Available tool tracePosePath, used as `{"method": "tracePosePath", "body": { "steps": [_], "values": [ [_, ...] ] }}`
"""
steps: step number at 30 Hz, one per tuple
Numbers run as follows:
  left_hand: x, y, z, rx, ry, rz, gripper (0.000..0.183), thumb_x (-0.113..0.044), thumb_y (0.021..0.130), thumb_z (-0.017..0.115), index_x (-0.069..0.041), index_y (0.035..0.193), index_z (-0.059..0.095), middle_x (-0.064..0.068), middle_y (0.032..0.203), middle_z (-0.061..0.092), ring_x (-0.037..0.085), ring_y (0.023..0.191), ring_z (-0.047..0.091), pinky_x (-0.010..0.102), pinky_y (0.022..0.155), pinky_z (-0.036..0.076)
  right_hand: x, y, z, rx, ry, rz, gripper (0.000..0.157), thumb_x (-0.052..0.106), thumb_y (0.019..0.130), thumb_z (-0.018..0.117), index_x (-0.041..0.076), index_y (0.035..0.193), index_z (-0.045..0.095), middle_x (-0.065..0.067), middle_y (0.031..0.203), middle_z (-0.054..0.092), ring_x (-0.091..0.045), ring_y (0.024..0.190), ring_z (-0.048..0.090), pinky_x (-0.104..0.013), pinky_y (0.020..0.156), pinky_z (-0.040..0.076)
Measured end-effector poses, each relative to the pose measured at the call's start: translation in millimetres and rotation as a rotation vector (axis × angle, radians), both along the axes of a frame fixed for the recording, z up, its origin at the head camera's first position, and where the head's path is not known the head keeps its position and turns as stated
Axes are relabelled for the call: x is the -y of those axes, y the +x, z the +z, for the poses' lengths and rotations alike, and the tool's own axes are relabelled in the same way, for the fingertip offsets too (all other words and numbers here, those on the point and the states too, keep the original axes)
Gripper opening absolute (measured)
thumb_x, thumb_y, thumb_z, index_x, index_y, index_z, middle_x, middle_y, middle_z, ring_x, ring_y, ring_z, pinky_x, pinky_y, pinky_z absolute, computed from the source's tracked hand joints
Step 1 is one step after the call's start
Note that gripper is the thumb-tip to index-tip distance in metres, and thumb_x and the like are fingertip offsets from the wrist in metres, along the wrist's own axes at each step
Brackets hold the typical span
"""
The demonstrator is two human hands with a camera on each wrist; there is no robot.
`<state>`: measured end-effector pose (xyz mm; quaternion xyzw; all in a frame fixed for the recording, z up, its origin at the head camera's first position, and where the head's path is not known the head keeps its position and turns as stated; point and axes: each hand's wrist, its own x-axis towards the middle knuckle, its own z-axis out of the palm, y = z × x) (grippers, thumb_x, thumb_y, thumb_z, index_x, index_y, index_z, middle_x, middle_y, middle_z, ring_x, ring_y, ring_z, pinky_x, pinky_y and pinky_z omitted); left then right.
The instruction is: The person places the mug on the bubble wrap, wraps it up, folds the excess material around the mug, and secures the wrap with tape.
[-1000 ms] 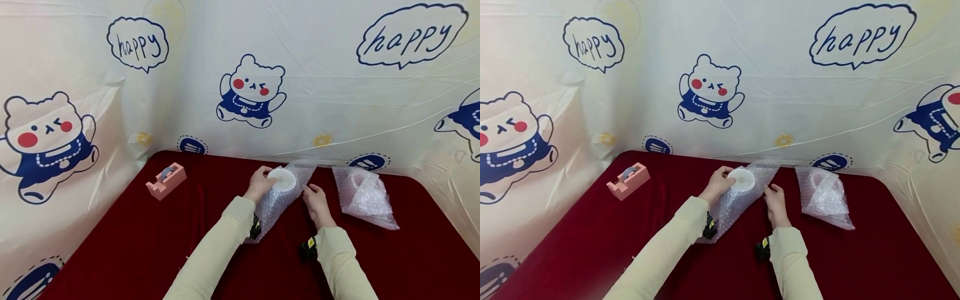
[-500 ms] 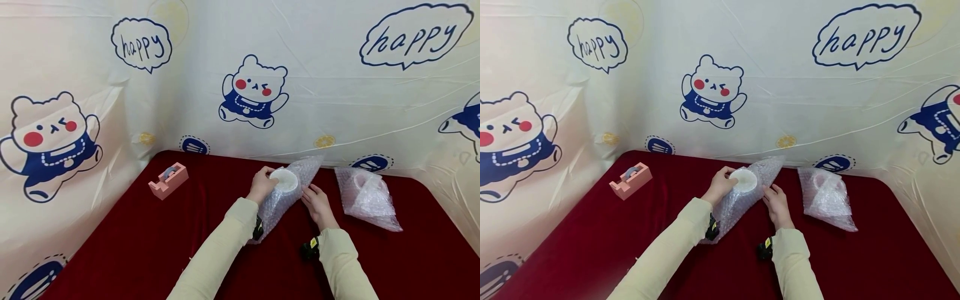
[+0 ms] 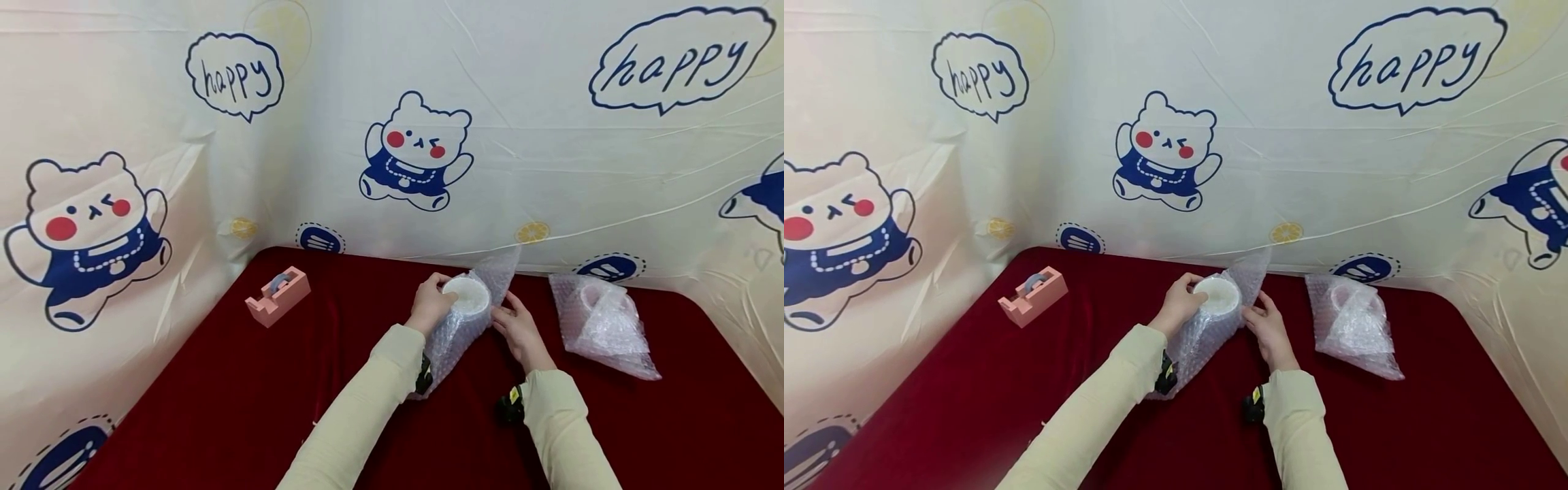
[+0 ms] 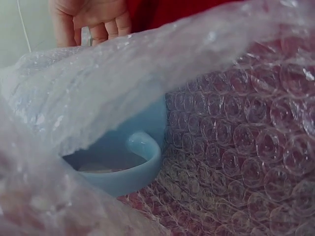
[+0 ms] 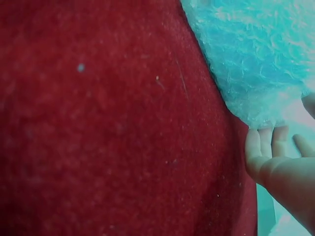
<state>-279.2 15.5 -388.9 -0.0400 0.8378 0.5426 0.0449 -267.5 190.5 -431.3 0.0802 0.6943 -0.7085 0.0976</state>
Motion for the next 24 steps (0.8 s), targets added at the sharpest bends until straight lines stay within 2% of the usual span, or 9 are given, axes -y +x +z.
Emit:
{"method": "tracePosePath", "body": {
  "steps": [5,8,10,12,14,16,19,21,24],
  "values": [
    [-1,-0.9,-0.9,-0.011,-0.040,0.009,0.032,-0.013,0.091,0.060,-0.013,0.123,0.059,0.009,0.101,0.062,0.016,0.076,0.050,0.023,0.061,0.039,-2,-3.4,-2.4,-0.031,0.055,0.045,0.063,0.008,0.100,0.042,0.014,0.154,0.011,-0.013,0.130,0.039,0.005,0.092,0.050,-0.042,0.115,0.030],
    [-2,-1.6,-1.3,-0.009,-0.054,0.016,0.032,-0.014,0.091,0.060,-0.014,0.123,0.059,0.009,0.102,0.063,0.016,0.078,0.051,0.024,0.062,0.039,-2,-4.9,-3.1,-0.039,0.094,0.061,0.058,0.009,0.100,0.040,0.010,0.153,0.016,-0.019,0.138,0.037,-0.010,0.113,0.050,-0.044,0.116,0.028],
    [-2,-2.2,-1.0,-0.011,-0.060,0.018,0.032,-0.014,0.092,0.060,-0.015,0.123,0.059,0.008,0.103,0.063,0.016,0.078,0.052,0.024,0.062,0.039,-1,-5.8,-2.4,-0.039,0.119,0.071,0.056,0.010,0.101,0.038,0.008,0.153,0.018,-0.023,0.147,0.031,-0.022,0.127,0.042,-0.045,0.117,0.027],
    [-1,-2.4,-0.2,-0.010,-0.063,0.018,0.032,-0.015,0.092,0.060,-0.015,0.123,0.059,0.008,0.104,0.063,0.015,0.077,0.052,0.024,0.062,0.039,0,-6.6,-0.4,-0.041,0.138,0.072,0.054,0.010,0.101,0.036,0.006,0.152,0.019,-0.022,0.153,0.027,-0.027,0.133,0.035,-0.043,0.115,0.029],
    [-1,-2.4,0.1,-0.009,-0.066,0.015,0.032,-0.016,0.092,0.059,-0.016,0.124,0.059,0.008,0.104,0.063,0.015,0.075,0.051,0.024,0.060,0.038,2,-7.2,1.8,-0.054,0.173,0.057,0.052,0.008,0.100,0.035,0.004,0.150,0.025,-0.020,0.152,0.030,-0.022,0.129,0.039,-0.036,0.109,0.036],
    [-2,-1.6,0.3,-0.004,-0.071,0.009,0.032,-0.016,0.093,0.059,-0.017,0.124,0.058,0.008,0.108,0.062,0.015,0.075,0.051,0.024,0.060,0.038,4,-7.7,3.8,-0.083,0.203,0.029,0.049,0.005,0.098,0.035,0.000,0.146,0.032,-0.017,0.144,0.041,-0.012,0.114,0.046,-0.027,0.096,0.041],
    [-2,0.1,0.0,0.006,-0.081,-0.004,0.032,-0.017,0.093,0.059,-0.018,0.125,0.058,0.010,0.117,0.059,0.017,0.076,0.050,0.025,0.060,0.037,7,-7.5,6.7,-0.125,0.208,-0.004,0.041,0.001,0.094,0.033,-0.003,0.133,0.043,-0.004,0.111,0.055,-0.003,0.087,0.044,-0.024,0.080,0.038],
    [-2,1.0,-0.1,0.009,-0.093,-0.006,0.031,-0.018,0.093,0.059,-0.019,0.125,0.057,0.011,0.122,0.057,0.017,0.078,0.050,0.025,0.061,0.037,9,-7.0,8.6,-0.146,0.166,-0.001,0.035,-0.001,0.092,0.030,-0.002,0.124,0.044,0.005,0.095,0.051,-0.004,0.079,0.042,-0.026,0.079,0.035],
    [-1,0.9,-0.6,0.012,-0.104,-0.010,0.031,-0.019,0.094,0.059,-0.020,0.125,0.057,0.012,0.123,0.055,0.018,0.076,0.049,0.026,0.060,0.036,12,-7.6,12.1,-0.153,0.085,0.006,0.036,0.004,0.092,0.026,0.002,0.124,0.040,0.008,0.092,0.050,-0.004,0.081,0.045,-0.028,0.084,0.035]
  ]
}}
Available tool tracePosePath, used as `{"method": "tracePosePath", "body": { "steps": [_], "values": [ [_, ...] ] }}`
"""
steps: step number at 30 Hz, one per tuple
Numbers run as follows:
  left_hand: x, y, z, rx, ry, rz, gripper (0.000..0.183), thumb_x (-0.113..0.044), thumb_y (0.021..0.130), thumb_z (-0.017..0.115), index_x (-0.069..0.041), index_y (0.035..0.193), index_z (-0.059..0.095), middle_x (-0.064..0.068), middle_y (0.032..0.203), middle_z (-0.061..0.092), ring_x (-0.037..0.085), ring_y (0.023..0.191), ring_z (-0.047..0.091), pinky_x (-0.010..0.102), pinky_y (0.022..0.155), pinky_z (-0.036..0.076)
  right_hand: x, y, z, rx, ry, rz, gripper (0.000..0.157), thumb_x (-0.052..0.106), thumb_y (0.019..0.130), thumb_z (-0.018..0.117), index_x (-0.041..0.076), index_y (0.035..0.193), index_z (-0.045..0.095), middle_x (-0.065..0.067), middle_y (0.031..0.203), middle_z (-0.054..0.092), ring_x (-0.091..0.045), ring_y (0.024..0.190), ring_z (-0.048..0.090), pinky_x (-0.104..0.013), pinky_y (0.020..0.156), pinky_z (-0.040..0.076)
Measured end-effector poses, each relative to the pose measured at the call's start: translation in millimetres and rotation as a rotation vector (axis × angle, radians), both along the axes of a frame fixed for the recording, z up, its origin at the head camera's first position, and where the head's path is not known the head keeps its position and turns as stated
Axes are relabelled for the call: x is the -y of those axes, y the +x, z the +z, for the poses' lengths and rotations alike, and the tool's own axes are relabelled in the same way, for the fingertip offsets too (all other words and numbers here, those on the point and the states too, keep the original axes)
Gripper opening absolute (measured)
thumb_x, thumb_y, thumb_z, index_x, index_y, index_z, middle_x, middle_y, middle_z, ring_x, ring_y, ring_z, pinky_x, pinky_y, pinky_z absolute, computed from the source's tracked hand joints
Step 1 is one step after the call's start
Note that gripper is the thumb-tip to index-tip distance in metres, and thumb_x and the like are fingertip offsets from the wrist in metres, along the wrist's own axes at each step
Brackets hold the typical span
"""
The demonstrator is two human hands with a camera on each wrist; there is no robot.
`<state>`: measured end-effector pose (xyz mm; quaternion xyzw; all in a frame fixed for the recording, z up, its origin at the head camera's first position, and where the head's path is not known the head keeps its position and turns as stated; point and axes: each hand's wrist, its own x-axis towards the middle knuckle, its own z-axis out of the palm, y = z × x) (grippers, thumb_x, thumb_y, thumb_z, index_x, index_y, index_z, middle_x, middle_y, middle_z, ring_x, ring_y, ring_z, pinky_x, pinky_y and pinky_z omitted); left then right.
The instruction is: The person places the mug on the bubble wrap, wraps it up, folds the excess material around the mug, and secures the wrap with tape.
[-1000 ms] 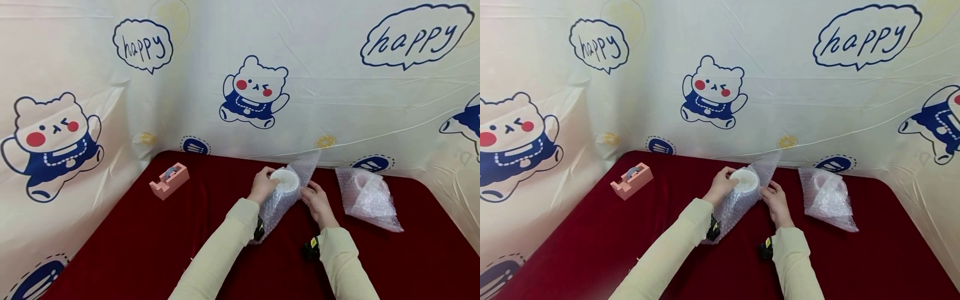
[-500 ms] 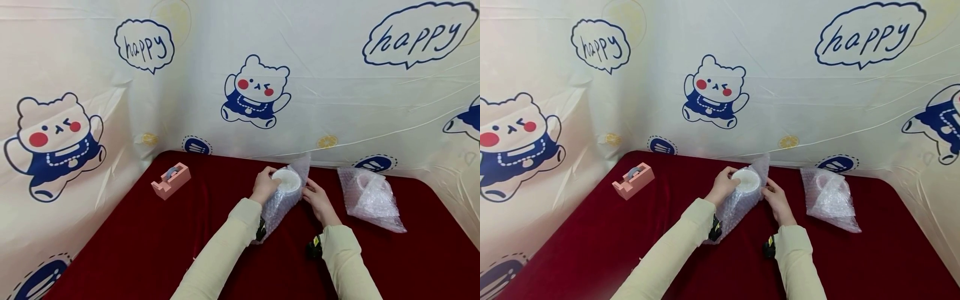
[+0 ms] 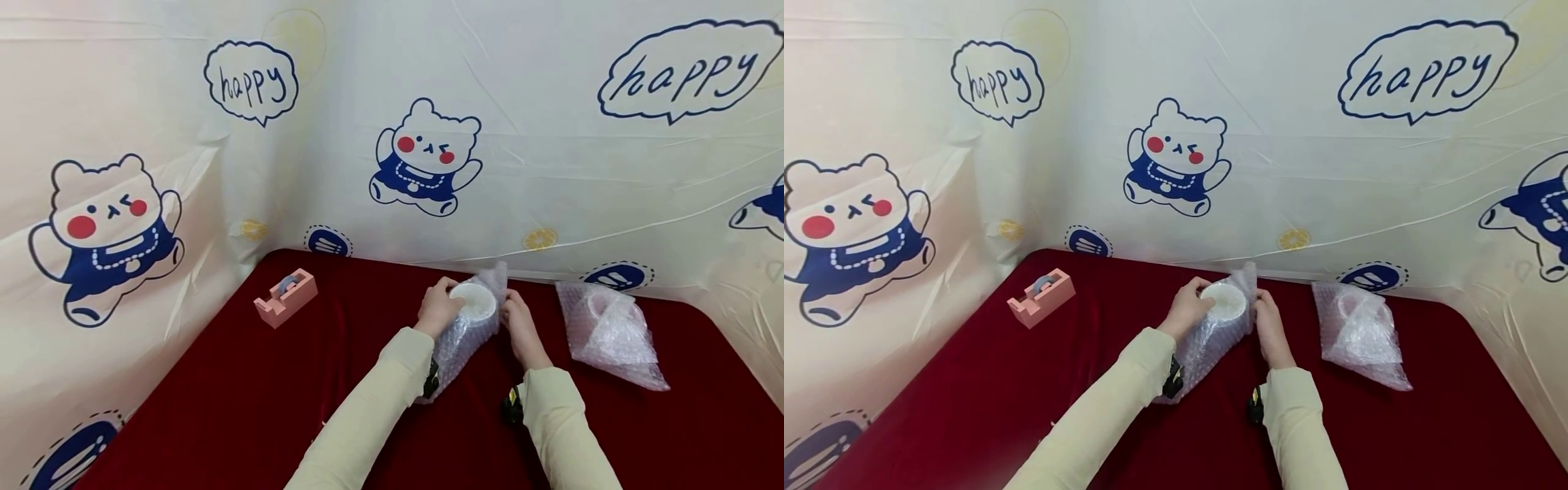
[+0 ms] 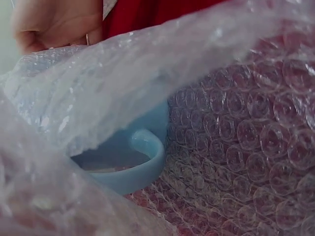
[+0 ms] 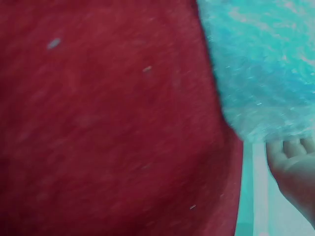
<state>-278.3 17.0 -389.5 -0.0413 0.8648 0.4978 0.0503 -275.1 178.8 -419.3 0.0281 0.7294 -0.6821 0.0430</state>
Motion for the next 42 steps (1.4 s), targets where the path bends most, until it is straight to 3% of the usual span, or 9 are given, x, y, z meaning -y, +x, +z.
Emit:
{"method": "tracePosePath", "body": {
  "steps": [3,7,11,15,18,22,27,34,42],
  "values": [
    [-1,-1.5,-0.9,0.005,-0.005,-0.003,0.031,-0.020,0.094,0.059,-0.020,0.125,0.057,0.012,0.123,0.056,0.018,0.073,0.048,0.026,0.059,0.036,1,-0.7,3.9,0.020,-0.041,0.018,0.049,0.016,0.097,0.020,0.006,0.144,0.030,-0.002,0.124,0.051,-0.004,0.102,0.049,-0.028,0.098,0.035],
    [-2,-2.9,-0.6,0.014,-0.013,-0.003,0.031,-0.020,0.094,0.059,-0.021,0.126,0.057,0.013,0.126,0.055,0.018,0.074,0.048,0.027,0.059,0.036,2,-1.7,10.4,0.061,-0.081,0.092,0.064,0.042,0.101,0.008,0.003,0.153,0.012,-0.022,0.153,0.025,-0.024,0.136,0.032,-0.038,0.117,0.020],
    [-3,-2.5,0.7,0.017,-0.027,-0.003,0.032,-0.021,0.094,0.059,-0.021,0.126,0.057,0.013,0.128,0.054,0.019,0.078,0.048,0.028,0.062,0.035,0,-1.3,15.5,0.091,-0.090,0.115,0.080,0.057,0.098,-0.002,0.001,0.152,0.013,-0.020,0.145,0.037,-0.030,0.137,0.032,-0.045,0.120,0.013],
    [-4,-1.0,1.8,0.027,-0.027,-0.007,0.032,-0.022,0.094,0.059,-0.022,0.126,0.056,0.013,0.129,0.052,0.020,0.079,0.048,0.029,0.063,0.035,6,-1.7,19.5,0.160,-0.127,-0.035,0.080,0.059,0.097,0.004,0.002,0.149,0.027,0.008,0.096,0.060,-0.008,0.096,0.052,-0.031,0.102,0.034],
    [-5,0.3,2.7,0.032,-0.022,-0.005,0.032,-0.022,0.094,0.059,-0.022,0.126,0.057,0.013,0.130,0.052,0.019,0.078,0.048,0.029,0.062,0.035,12,-2.1,23.4,0.236,-0.223,-0.141,0.073,0.057,0.099,0.013,0.008,0.151,0.026,0.003,0.118,0.061,-0.010,0.109,0.052,-0.026,0.104,0.033],
    [-5,1.1,2.6,0.029,-0.030,-0.001,0.032,-0.022,0.094,0.060,-0.022,0.126,0.057,0.012,0.130,0.052,0.019,0.076,0.048,0.028,0.062,0.036,18,-3.5,26.8,0.301,-0.277,-0.201,0.067,0.053,0.099,0.027,0.013,0.152,0.022,-0.005,0.157,0.022,-0.016,0.136,0.032,-0.029,0.115,0.025],
    [-5,2.4,3.0,0.028,-0.037,-0.006,0.033,-0.022,0.093,0.060,-0.021,0.126,0.057,0.011,0.127,0.053,0.019,0.078,0.049,0.029,0.063,0.037,14,-8.9,22.9,0.313,-0.170,-0.196,0.068,0.052,0.094,0.046,0.008,0.146,0.037,-0.007,0.150,0.034,-0.011,0.117,0.043,-0.027,0.105,0.034],
    [-3,1.7,3.3,0.029,-0.030,-0.011,0.033,-0.021,0.094,0.059,-0.019,0.126,0.057,0.012,0.125,0.054,0.023,0.091,0.055,0.035,0.074,0.045,8,-11.3,18.7,0.294,-0.038,-0.117,0.079,0.059,0.089,0.052,0.011,0.148,0.034,-0.010,0.153,0.035,-0.024,0.138,0.038,-0.037,0.115,0.031],
    [4,-2.3,2.6,0.026,0.060,-0.042,0.034,-0.016,0.095,0.057,-0.011,0.129,0.057,0.013,0.119,0.060,0.020,0.092,0.057,0.029,0.074,0.049,10,-10.5,15.8,0.217,0.043,-0.092,0.074,0.055,0.091,0.052,0.010,0.147,0.036,-0.011,0.151,0.039,-0.024,0.135,0.041,-0.038,0.112,0.035]
  ]
}}
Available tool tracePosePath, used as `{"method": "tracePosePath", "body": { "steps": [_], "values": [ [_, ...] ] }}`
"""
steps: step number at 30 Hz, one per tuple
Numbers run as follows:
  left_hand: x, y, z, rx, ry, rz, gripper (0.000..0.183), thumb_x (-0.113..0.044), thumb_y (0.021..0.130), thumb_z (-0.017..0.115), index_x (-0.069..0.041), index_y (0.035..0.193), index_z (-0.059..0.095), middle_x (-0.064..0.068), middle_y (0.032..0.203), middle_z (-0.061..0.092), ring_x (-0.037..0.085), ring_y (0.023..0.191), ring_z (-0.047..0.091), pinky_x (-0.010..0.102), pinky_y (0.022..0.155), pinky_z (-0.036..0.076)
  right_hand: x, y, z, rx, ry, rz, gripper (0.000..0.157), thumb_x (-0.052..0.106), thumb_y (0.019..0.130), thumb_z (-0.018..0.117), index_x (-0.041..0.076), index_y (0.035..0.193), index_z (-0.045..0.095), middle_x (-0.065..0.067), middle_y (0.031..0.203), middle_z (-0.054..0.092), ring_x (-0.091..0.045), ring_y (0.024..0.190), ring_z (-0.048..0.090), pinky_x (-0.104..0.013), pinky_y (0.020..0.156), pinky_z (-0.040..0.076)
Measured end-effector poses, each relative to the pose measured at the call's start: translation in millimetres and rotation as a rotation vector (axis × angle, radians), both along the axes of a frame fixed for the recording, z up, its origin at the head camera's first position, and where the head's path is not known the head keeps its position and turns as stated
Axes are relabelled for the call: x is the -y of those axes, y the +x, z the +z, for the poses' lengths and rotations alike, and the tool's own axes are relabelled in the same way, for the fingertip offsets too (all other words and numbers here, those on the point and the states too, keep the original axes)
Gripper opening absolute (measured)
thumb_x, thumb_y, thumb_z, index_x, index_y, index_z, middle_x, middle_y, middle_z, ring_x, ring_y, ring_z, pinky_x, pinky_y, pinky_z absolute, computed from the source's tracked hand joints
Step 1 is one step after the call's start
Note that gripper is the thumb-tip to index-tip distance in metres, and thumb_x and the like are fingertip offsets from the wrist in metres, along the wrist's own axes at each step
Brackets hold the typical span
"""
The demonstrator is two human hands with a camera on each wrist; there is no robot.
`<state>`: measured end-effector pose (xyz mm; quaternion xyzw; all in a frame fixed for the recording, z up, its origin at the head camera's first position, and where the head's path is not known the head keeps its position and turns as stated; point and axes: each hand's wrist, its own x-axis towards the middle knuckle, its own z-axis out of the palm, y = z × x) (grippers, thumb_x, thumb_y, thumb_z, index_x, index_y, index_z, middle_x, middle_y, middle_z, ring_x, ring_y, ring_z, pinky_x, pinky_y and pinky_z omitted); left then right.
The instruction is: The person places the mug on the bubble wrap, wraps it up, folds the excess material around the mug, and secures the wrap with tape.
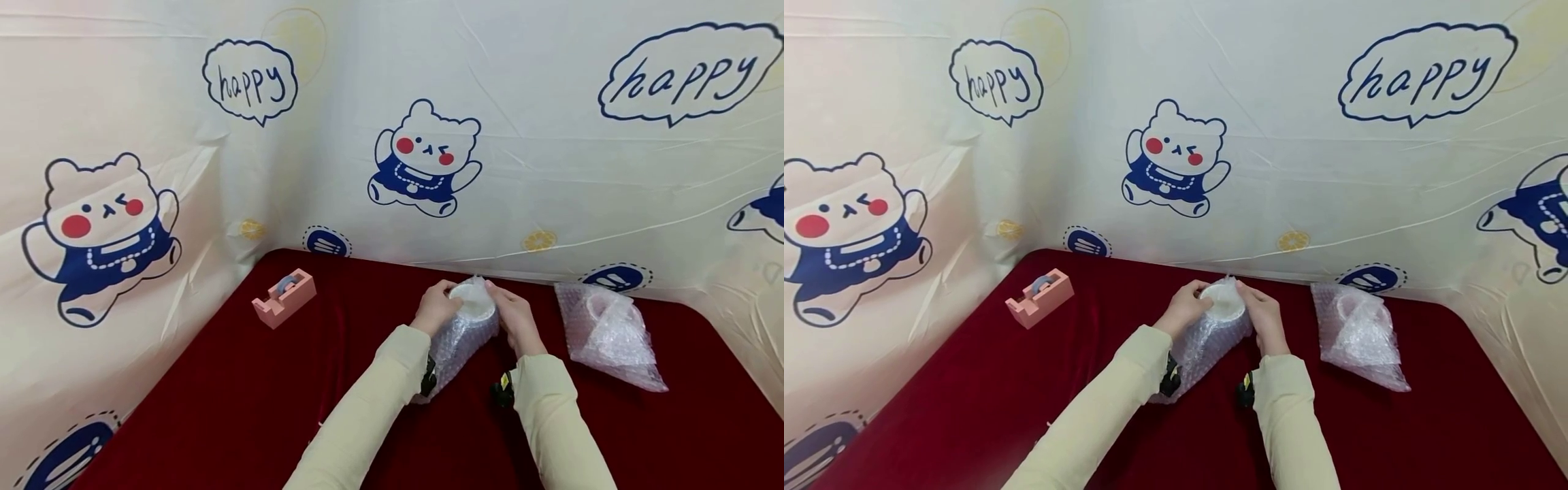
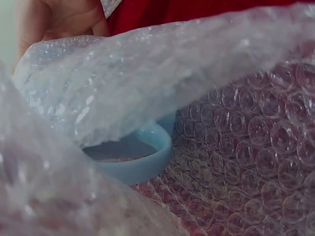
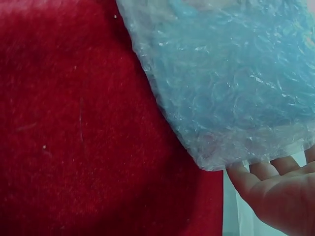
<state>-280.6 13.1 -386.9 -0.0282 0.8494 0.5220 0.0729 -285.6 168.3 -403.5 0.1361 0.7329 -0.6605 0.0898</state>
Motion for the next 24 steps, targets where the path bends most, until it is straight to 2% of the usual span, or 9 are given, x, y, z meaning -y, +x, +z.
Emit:
{"method": "tracePosePath", "body": {
  "steps": [5,9,15,17,24],
  "values": [
    [3,-0.8,-1.3,0.028,0.050,0.006,0.034,-0.018,0.095,0.058,-0.013,0.129,0.058,0.011,0.117,0.059,0.020,0.092,0.056,0.030,0.076,0.049,0,1.0,-0.3,-0.013,0.075,0.022,0.073,0.058,0.091,0.052,0.014,0.147,0.038,-0.012,0.153,0.036,-0.026,0.135,0.040,-0.042,0.113,0.034],
    [4,-1.0,-2.2,0.019,0.066,-0.003,0.036,-0.025,0.096,0.057,-0.011,0.129,0.058,0.011,0.121,0.059,0.023,0.103,0.058,0.034,0.086,0.050,-1,1.7,0.4,-0.029,0.112,0.044,0.071,0.057,0.091,0.051,0.015,0.146,0.040,-0.012,0.152,0.037,-0.026,0.134,0.040,-0.043,0.112,0.035],
    [7,0.5,-1.2,0.047,0.148,-0.019,0.044,-0.038,0.100,0.045,-0.012,0.133,0.055,0.009,0.135,0.056,0.027,0.123,0.053,0.041,0.102,0.045,-1,2.8,4.4,-0.064,0.169,0.098,0.066,0.052,0.094,0.050,0.011,0.145,0.040,-0.015,0.153,0.034,-0.031,0.140,0.033,-0.046,0.115,0.029],
    [8,0.8,0.2,0.049,0.147,-0.019,0.046,-0.040,0.101,0.042,-0.011,0.135,0.054,0.009,0.139,0.054,0.028,0.127,0.051,0.042,0.105,0.043,-1,2.5,6.1,-0.068,0.182,0.114,0.064,0.049,0.096,0.049,0.010,0.145,0.040,-0.015,0.153,0.034,-0.032,0.140,0.032,-0.047,0.116,0.028],
    [14,3.1,4.6,0.086,0.144,-0.028,0.047,-0.039,0.101,0.041,-0.011,0.138,0.050,0.009,0.142,0.051,0.029,0.130,0.048,0.045,0.105,0.042,-1,-0.2,11.8,-0.058,0.229,0.226,0.058,0.043,0.101,0.040,0.013,0.150,0.029,-0.016,0.158,0.024,-0.035,0.144,0.024,-0.050,0.117,0.022]
  ]
}}
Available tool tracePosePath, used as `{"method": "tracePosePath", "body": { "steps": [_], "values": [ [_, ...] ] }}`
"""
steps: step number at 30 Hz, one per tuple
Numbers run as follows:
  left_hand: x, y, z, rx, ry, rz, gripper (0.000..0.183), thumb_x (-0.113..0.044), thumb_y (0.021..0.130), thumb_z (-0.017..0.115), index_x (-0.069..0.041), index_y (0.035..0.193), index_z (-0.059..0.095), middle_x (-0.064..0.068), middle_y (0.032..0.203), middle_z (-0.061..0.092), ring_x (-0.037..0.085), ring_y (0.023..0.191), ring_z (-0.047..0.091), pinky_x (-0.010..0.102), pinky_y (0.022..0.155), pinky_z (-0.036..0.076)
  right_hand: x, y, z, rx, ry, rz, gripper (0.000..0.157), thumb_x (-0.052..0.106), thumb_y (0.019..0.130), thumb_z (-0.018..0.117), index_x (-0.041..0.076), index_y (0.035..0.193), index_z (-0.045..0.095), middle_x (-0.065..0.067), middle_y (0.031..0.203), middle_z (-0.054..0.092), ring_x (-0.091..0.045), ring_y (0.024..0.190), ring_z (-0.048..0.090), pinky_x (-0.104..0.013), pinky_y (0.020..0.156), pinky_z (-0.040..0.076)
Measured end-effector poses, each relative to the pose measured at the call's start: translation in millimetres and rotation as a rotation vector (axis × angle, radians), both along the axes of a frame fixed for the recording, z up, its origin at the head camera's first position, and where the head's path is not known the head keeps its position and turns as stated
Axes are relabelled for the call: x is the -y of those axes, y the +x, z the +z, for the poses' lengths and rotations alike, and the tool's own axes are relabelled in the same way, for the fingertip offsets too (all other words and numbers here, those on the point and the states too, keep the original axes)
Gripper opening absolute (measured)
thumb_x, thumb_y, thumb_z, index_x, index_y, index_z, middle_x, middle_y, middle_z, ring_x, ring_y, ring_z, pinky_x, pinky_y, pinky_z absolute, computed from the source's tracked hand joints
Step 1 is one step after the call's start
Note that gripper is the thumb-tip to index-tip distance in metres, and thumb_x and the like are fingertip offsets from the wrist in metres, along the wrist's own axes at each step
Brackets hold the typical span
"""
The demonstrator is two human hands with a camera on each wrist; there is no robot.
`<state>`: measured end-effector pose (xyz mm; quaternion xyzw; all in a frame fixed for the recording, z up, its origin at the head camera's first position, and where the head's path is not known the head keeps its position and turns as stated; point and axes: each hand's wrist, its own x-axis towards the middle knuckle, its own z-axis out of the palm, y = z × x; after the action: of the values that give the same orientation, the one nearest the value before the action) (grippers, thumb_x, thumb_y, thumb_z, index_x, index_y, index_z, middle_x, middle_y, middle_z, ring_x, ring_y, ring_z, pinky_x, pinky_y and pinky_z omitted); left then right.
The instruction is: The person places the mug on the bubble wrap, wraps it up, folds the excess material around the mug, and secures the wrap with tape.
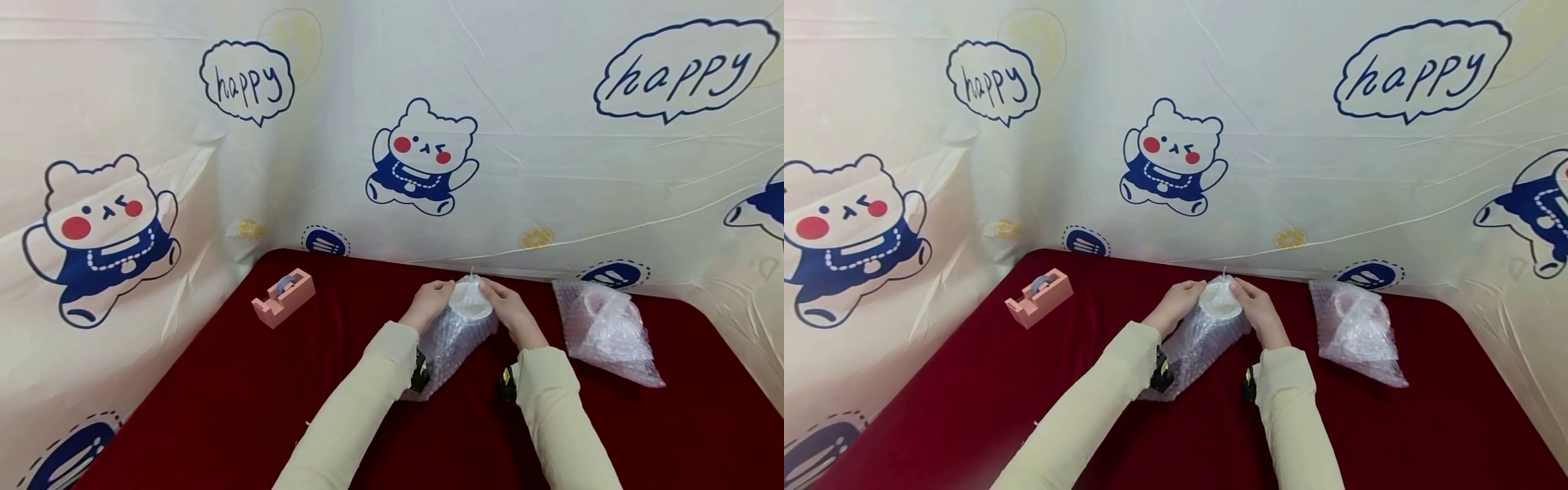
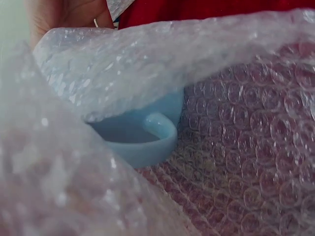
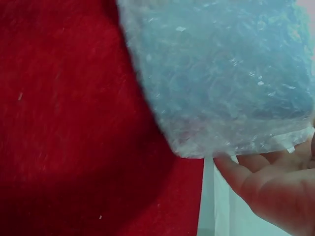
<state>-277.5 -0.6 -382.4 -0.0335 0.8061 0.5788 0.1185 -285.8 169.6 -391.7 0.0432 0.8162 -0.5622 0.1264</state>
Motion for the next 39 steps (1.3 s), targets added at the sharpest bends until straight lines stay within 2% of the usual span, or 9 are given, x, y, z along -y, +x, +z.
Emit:
{"method": "tracePosePath", "body": {
  "steps": [5,7,9,14,22,25,29,35,39],
  "values": [
    [7,1.1,0.1,0.045,0.043,-0.023,0.042,-0.033,0.101,0.040,-0.014,0.136,0.052,0.008,0.138,0.052,0.025,0.114,0.052,0.040,0.090,0.044,2,-1.8,4.1,0.017,0.037,0.067,0.056,0.039,0.103,0.033,0.016,0.153,0.021,-0.018,0.159,0.018,-0.038,0.145,0.018,-0.053,0.117,0.019],
    [10,1.4,0.8,0.066,0.051,-0.040,0.043,-0.032,0.101,0.040,-0.012,0.137,0.050,0.009,0.140,0.050,0.026,0.116,0.051,0.040,0.092,0.044,3,-2.0,5.4,0.019,0.050,0.073,0.056,0.039,0.104,0.033,0.015,0.153,0.021,-0.019,0.158,0.019,-0.038,0.145,0.019,-0.053,0.117,0.020],
    [13,1.8,2.4,0.089,0.034,-0.064,0.046,-0.033,0.102,0.039,-0.009,0.141,0.046,0.011,0.146,0.045,0.027,0.128,0.047,0.042,0.103,0.042,5,-2.0,6.6,0.018,0.056,0.069,0.055,0.038,0.104,0.033,0.015,0.153,0.021,-0.018,0.158,0.020,-0.037,0.145,0.020,-0.053,0.117,0.021],
    [21,3.7,12.8,0.122,-0.092,-0.148,0.053,-0.035,0.103,0.037,-0.004,0.146,0.036,0.015,0.152,0.037,0.033,0.137,0.039,0.048,0.111,0.036,7,-2.0,6.6,0.003,0.060,0.059,0.055,0.037,0.104,0.033,0.014,0.153,0.023,-0.018,0.158,0.020,-0.037,0.145,0.019,-0.053,0.117,0.021],
    [48,8.9,31.3,0.171,-0.257,-0.316,0.044,-0.025,0.100,0.044,0.000,0.137,0.048,0.020,0.133,0.055,0.035,0.124,0.051,0.046,0.105,0.042,6,-3.2,4.8,0.002,0.040,0.047,0.053,0.035,0.104,0.034,0.014,0.152,0.024,-0.017,0.158,0.021,-0.036,0.145,0.021,-0.052,0.117,0.023],
    [56,16.7,24.3,0.158,-0.302,-0.359,0.039,-0.021,0.099,0.047,0.001,0.131,0.053,0.019,0.131,0.057,0.035,0.122,0.054,0.046,0.104,0.044,5,-3.6,5.0,0.012,0.043,0.040,0.054,0.036,0.104,0.034,0.016,0.152,0.023,-0.016,0.159,0.020,-0.036,0.145,0.020,-0.053,0.117,0.023],
    [63,24.4,6.2,0.114,-0.355,-0.351,0.037,-0.020,0.095,0.058,0.003,0.123,0.058,0.018,0.126,0.059,0.033,0.116,0.057,0.045,0.099,0.048,6,-3.9,5.5,0.018,0.041,0.030,0.053,0.036,0.104,0.034,0.016,0.152,0.024,-0.016,0.158,0.021,-0.036,0.144,0.022,-0.053,0.116,0.024],
    [64,28.7,-11.0,0.142,-0.316,-0.289,0.043,-0.023,0.089,0.067,0.004,0.122,0.057,0.018,0.122,0.061,0.030,0.109,0.060,0.044,0.095,0.050,7,-3.9,3.6,0.017,0.038,0.027,0.053,0.035,0.104,0.035,0.015,0.152,0.024,-0.017,0.158,0.021,-0.037,0.144,0.022,-0.053,0.116,0.024],
    [62,28.2,-15.5,0.158,-0.319,-0.304,0.046,-0.027,0.089,0.068,0.006,0.119,0.059,0.018,0.120,0.062,0.030,0.108,0.061,0.043,0.094,0.051,7,-3.6,2.9,0.015,0.031,0.021,0.053,0.035,0.104,0.035,0.015,0.152,0.025,-0.017,0.158,0.022,-0.037,0.144,0.023,-0.053,0.116,0.024]
  ]
}}
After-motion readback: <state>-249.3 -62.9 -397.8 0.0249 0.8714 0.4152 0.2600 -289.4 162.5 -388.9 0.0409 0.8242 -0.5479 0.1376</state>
